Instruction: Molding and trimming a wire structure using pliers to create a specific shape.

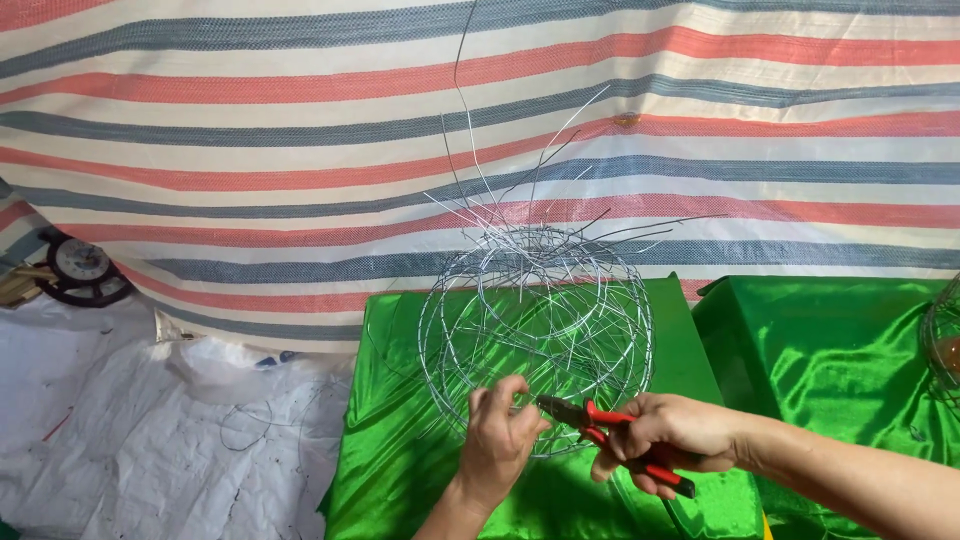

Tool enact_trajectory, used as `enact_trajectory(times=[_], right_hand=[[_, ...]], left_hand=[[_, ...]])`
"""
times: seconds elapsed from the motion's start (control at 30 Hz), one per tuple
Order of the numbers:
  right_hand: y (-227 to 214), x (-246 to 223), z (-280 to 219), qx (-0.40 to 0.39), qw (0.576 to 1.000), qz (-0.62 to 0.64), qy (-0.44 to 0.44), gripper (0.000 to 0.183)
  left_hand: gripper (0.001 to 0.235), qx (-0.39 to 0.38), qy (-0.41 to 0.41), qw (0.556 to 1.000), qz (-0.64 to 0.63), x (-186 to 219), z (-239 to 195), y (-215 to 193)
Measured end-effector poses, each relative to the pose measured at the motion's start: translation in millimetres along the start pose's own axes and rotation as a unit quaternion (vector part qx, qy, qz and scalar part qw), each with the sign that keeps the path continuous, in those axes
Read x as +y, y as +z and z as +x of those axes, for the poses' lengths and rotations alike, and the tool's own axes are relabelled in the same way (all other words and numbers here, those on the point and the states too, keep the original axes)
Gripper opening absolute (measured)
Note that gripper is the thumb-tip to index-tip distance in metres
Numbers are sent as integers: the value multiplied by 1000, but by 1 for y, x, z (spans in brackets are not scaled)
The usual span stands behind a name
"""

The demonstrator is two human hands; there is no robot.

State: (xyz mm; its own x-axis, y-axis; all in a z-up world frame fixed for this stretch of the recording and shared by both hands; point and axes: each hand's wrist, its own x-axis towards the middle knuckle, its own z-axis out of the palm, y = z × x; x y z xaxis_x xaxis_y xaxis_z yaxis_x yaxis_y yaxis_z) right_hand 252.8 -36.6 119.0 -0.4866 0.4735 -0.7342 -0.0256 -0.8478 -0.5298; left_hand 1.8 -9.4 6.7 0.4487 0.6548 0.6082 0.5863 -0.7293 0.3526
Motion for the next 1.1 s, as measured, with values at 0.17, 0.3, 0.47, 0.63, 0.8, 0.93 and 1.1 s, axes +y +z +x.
enact_trajectory(times=[0.17, 0.3, 0.47, 0.63, 0.8, 0.93, 1.1], right_hand=[[-18, 24, 15, -74, 990, 115, -14, 7], [-14, 34, 3, -78, 993, 77, -49, 24], [-44, 104, 12, -99, 982, 96, -129, 23], [-54, 166, 23, 6, 974, 16, -226, 23], [-100, 224, 73, 403, 756, -508, -96, 37], [-118, 250, 106, 475, 689, -546, -30, 36], [-103, 225, 124, 540, 574, -612, -71, 65]], left_hand=[[29, -9, 3, 1000, -15, 3, 4, -3], [25, -41, -19, 999, 4, -4, 11, -8], [24, -48, -5, 999, -15, -2, 8, -2], [21, -50, -7, 999, -20, -12, 13, -6], [19, -40, 54, 997, -45, 7, 24, -31], [19, 28, 32, 999, -7, 10, 12, -18], [17, 38, -13, 997, -59, 14, 1, -10]])
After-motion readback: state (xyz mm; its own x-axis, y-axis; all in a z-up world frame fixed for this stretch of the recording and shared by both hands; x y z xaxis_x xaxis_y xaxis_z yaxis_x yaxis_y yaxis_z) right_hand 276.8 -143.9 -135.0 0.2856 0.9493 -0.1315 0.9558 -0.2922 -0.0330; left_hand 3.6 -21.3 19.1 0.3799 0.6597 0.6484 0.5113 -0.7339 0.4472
